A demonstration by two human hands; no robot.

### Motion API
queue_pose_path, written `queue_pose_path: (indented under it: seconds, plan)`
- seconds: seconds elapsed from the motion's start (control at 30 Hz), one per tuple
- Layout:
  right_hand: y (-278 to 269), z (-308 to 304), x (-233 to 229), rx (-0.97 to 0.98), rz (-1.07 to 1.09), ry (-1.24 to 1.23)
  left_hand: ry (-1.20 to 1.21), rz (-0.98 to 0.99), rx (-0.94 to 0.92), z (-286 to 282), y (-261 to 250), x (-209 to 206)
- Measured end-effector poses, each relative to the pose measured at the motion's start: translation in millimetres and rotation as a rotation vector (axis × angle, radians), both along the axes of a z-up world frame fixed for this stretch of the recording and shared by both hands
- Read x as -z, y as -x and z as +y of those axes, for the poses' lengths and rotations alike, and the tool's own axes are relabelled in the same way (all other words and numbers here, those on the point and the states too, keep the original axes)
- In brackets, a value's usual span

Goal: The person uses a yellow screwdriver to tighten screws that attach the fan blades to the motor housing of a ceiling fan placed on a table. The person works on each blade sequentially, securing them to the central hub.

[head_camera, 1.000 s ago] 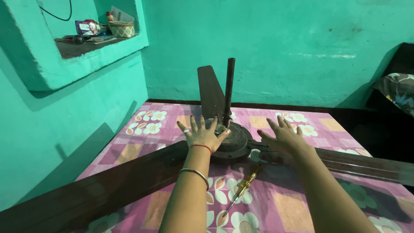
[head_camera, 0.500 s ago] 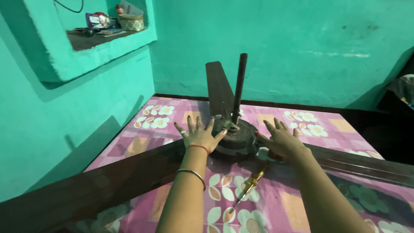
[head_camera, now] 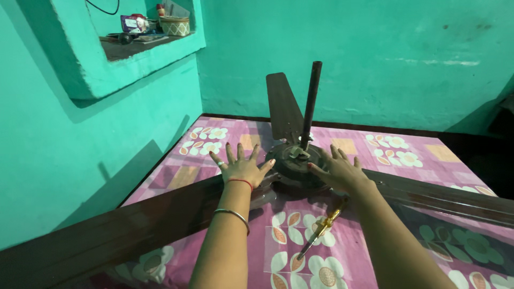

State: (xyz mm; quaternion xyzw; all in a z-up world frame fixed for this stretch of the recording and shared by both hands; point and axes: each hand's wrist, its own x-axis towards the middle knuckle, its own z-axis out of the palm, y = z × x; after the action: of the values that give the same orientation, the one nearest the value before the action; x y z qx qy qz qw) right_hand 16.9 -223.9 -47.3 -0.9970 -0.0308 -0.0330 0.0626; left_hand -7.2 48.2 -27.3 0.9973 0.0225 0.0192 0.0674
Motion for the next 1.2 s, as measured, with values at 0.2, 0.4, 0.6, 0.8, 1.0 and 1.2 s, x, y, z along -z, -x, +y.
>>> queue_pose_path:
  seconds: [0.2,0.4,0.6,0.8,1.0,1.2]
  plan:
    - [8.1,-28.5,-6.7,0.032,-0.037,-0.025,0.006,-0.048,0.036,-25.1,-1.0,-1.5]
    - [12.5,-56.5,11.6,0.081,-0.002,0.001,0.026,0.002,0.106,-59.2,4.4,8.5]
    - [7.1,-58.2,19.1,0.109,-0.023,-0.227,0.488,-0.014,0.112,-63.0,-22.2,14.1]
    - [15.7,-37.8,-9.4,-0.123,-0.129,-1.978,1.724,-0.217,0.339,-68.4,-48.5,1.4]
    - [34.7,-13.8,-15.8,-0.278,-0.269,-2.923,2.852,-0.053,0.483,-64.0,-20.8,2.7]
    - [32.6,-12.8,1.7,-0.156,-0.261,-3.075,3.023,-0.009,0.370,-68.0,-7.0,27.3]
